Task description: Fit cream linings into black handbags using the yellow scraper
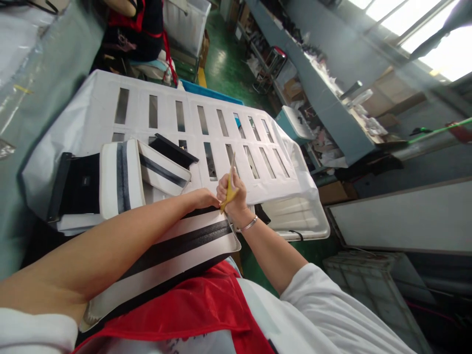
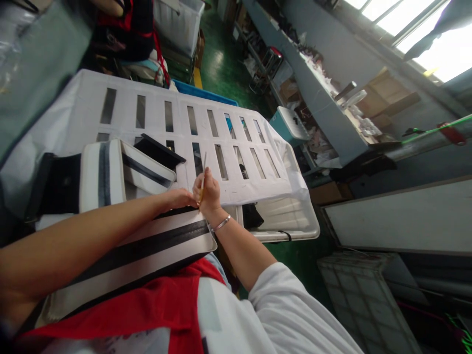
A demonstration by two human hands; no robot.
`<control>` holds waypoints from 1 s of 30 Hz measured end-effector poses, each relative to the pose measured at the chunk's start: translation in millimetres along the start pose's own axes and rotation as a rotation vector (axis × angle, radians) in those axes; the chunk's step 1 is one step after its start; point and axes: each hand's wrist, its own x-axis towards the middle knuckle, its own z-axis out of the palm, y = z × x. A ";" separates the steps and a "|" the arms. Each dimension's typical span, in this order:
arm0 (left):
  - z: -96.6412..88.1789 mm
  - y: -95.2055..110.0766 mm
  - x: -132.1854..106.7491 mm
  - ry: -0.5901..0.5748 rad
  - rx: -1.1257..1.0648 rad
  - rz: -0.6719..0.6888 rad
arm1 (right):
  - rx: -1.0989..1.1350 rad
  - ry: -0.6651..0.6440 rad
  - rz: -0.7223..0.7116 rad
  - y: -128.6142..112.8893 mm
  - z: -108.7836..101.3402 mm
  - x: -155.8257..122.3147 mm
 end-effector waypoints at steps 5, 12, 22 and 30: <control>-0.3 1.7 -8.5 0.021 0.071 -0.105 | 0.278 -0.145 -0.060 -28.4 -37.4 -12.8; 0.4 2.9 -13.2 -0.028 0.098 -0.097 | 0.172 -0.402 0.056 -44.2 -44.2 2.3; -2.1 -2.6 -14.1 -0.143 -0.120 -0.148 | 0.105 -0.681 0.294 -17.8 -29.0 45.6; -3.1 -7.2 -11.3 -0.204 -0.322 -0.138 | 0.046 -0.790 0.347 -14.0 -35.4 53.5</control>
